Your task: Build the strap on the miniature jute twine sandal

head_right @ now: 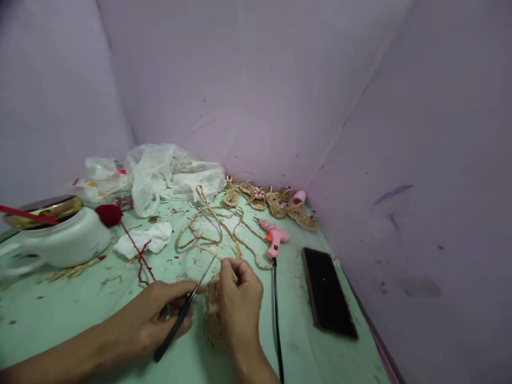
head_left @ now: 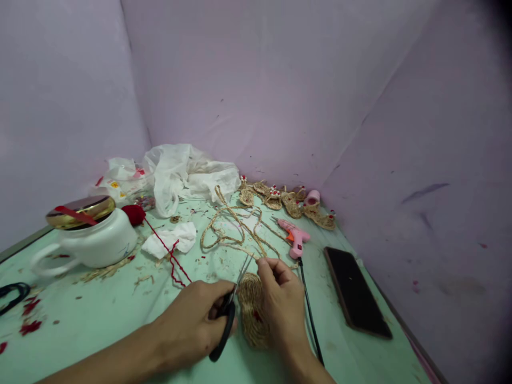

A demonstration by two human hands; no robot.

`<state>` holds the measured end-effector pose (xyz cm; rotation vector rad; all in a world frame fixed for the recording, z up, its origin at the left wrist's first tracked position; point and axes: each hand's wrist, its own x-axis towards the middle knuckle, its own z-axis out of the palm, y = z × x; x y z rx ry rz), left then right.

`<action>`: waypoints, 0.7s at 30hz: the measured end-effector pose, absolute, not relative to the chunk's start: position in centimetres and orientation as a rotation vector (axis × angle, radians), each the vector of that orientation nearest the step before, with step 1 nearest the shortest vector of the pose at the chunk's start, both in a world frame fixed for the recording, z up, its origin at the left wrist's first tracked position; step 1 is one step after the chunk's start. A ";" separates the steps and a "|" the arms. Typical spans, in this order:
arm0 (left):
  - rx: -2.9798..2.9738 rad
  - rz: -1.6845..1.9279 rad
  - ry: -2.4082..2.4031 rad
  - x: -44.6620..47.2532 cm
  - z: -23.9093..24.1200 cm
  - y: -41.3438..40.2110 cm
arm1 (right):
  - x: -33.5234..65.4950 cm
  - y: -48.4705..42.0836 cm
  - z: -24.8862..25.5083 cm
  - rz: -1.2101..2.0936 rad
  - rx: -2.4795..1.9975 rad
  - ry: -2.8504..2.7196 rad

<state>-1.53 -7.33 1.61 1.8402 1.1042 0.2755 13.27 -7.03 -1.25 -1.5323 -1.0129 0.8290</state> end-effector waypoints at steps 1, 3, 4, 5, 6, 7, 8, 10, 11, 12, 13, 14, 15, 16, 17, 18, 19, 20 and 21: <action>1.850 0.299 1.105 -1.4 1.7 -7.4 | 13.0 -7.1 -1.4 0.845 -1.524 -1.025; 1.868 0.342 1.106 -1.2 1.7 -7.5 | 12.4 -7.3 -1.7 0.872 -1.503 -1.045; 1.864 0.360 1.104 -1.1 1.6 -7.5 | 12.2 -7.5 -1.9 0.883 -1.491 -1.051; 1.844 0.381 1.098 -1.0 1.6 -7.5 | 12.0 -7.6 -2.0 0.893 -1.481 -1.061; 1.817 0.404 1.092 -0.9 1.4 -7.4 | 11.9 -7.7 -2.1 0.897 -1.473 -1.074; 1.793 0.424 1.087 -0.9 1.3 -7.4 | 11.9 -7.8 -2.1 0.895 -1.466 -1.090; 1.776 0.439 1.082 -0.8 1.2 -7.4 | 11.9 -7.9 -2.1 0.885 -1.463 -1.105; 1.751 0.453 1.074 -0.8 0.8 -7.4 | 11.9 -8.0 -2.2 0.852 -1.461 -1.141; 1.737 0.462 1.070 -0.8 0.6 -7.4 | 12.0 -8.0 -2.2 0.832 -1.458 -1.156; 1.716 0.480 1.062 -0.7 0.4 -7.4 | 12.0 -8.1 -2.3 0.814 -1.453 -1.172; 1.691 0.504 1.049 -0.7 0.2 -7.4 | 12.0 -8.1 -2.4 0.792 -1.447 -1.188; 1.666 0.531 1.035 -0.7 0.0 -7.5 | 12.0 -8.0 -2.5 0.768 -1.437 -1.205; 1.643 0.557 1.019 -0.7 -0.2 -7.5 | 11.9 -8.0 -2.6 0.740 -1.426 -1.221; 1.622 0.578 1.002 -0.6 -0.3 -7.6 | 11.9 -8.0 -2.7 0.711 -1.417 -1.237; 1.605 0.592 0.984 -0.6 -0.4 -7.6 | 11.8 -8.0 -2.9 0.679 -1.409 -1.255; 1.593 0.601 0.971 -0.6 -0.5 -7.6 | 11.8 -7.9 -3.0 0.648 -1.404 -1.275; 1.586 0.603 0.960 -0.6 -0.6 -7.6 | 11.8 -7.9 -3.1 0.618 -1.402 -1.294; 1.583 0.602 0.955 -0.6 -0.6 -7.5 | 11.8 -7.9 -3.2 0.587 -1.402 -1.314; 1.583 0.596 0.953 -0.6 -0.5 -7.5 | 11.9 -7.9 -3.3 0.559 -1.403 -1.330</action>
